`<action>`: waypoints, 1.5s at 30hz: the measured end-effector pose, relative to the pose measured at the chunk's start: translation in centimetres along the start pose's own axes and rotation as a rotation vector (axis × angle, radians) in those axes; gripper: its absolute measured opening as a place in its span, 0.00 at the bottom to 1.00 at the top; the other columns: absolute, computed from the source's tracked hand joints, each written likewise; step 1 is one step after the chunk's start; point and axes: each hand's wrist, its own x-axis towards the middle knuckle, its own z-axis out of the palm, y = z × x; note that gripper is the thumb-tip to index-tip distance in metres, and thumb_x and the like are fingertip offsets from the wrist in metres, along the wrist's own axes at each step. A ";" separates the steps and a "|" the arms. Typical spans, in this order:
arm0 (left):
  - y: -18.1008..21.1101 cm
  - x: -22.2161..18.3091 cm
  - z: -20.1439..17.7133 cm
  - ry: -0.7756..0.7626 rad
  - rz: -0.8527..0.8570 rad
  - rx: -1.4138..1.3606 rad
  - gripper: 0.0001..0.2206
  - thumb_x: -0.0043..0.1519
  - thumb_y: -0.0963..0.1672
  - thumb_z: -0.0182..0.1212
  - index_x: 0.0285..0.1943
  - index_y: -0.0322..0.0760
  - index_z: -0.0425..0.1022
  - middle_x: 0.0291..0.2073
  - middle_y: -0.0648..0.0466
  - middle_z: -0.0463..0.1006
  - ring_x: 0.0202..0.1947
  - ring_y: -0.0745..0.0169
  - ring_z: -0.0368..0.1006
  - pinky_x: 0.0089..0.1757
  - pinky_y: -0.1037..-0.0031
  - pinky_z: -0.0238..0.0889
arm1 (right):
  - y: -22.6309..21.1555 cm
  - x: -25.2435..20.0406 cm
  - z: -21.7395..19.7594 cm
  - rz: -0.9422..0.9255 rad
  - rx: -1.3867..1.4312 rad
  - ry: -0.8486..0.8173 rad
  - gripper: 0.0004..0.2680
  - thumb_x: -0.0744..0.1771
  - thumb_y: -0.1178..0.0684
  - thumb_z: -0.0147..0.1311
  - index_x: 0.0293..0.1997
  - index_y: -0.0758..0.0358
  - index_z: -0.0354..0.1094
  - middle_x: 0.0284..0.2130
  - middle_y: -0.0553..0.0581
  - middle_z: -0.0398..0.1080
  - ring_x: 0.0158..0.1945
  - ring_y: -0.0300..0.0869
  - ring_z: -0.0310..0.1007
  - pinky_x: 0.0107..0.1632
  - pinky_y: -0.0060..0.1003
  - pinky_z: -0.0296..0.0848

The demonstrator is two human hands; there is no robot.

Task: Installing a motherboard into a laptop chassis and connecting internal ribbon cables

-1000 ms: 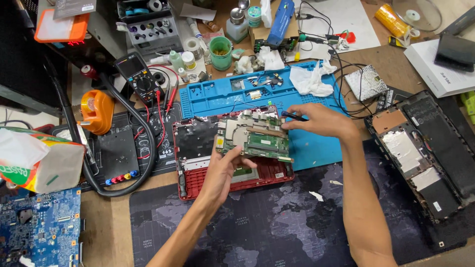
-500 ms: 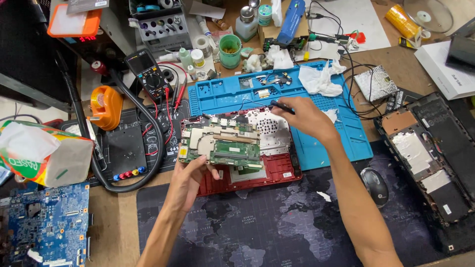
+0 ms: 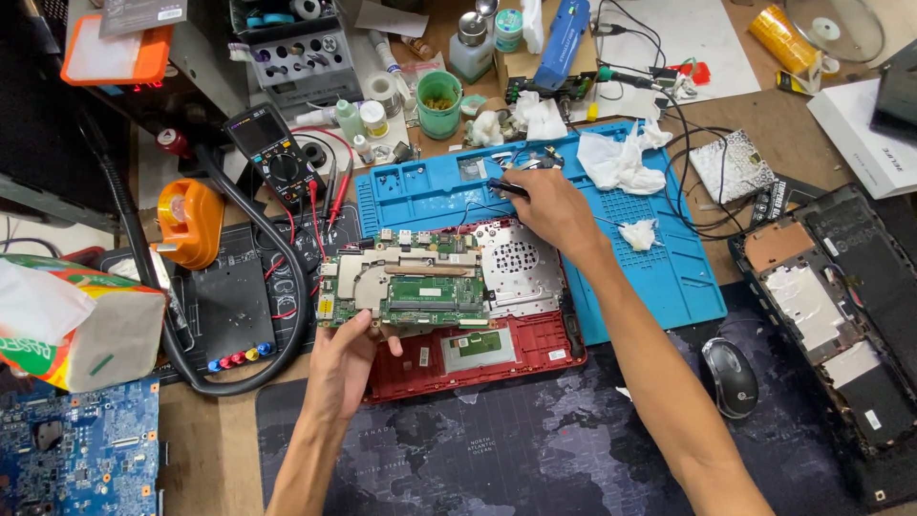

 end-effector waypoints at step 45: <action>3.1 -0.9 1.8 0.056 -0.036 -0.048 0.10 0.62 0.37 0.62 0.27 0.43 0.73 0.25 0.51 0.77 0.27 0.54 0.70 0.27 0.60 0.66 | 1.2 0.7 -0.6 -0.051 0.016 -0.087 0.16 0.70 0.49 0.49 0.63 0.67 0.68 0.52 0.64 0.75 0.44 0.59 0.76 0.39 0.56 0.69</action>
